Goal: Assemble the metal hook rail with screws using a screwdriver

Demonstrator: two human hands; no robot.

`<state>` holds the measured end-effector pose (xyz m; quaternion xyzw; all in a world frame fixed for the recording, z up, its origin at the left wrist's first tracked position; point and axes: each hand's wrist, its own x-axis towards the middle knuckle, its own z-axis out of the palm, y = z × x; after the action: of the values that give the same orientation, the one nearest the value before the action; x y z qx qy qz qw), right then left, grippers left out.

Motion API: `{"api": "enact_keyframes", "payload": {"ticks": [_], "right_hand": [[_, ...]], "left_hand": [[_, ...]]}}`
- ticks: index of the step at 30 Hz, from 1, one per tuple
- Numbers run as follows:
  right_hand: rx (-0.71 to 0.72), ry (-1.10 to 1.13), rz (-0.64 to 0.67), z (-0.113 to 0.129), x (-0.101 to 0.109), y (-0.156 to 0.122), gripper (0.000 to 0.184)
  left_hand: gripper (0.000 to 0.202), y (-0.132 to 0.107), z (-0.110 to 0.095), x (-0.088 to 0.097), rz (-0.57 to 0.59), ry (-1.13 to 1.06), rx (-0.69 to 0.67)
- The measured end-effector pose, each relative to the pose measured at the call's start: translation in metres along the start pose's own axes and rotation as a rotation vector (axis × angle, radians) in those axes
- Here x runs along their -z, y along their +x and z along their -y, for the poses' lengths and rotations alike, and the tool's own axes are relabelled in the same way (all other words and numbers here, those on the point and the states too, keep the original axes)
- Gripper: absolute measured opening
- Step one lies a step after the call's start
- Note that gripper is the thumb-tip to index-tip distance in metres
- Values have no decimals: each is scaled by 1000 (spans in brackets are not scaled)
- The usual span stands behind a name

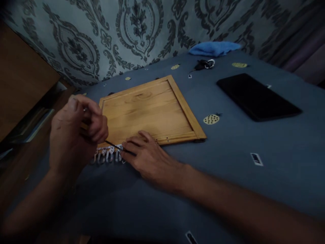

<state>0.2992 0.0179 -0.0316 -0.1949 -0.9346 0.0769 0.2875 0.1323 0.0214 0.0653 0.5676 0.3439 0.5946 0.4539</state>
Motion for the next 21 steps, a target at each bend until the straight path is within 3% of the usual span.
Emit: {"api": "enact_keyframes", "payload": {"ticks": [6,14,21], "right_hand": [[7,-36,15,0,-1,-1,28],[9,-45,33,-1,-2,1,25],[-26,-26,70,0,-1,2,24]], "left_hand": [[27,-3,-7,-3,-93,7,73],[45,-3,-16,-9,-54,-23,99],[50,-1,-11,-9,-49,12,45]]}}
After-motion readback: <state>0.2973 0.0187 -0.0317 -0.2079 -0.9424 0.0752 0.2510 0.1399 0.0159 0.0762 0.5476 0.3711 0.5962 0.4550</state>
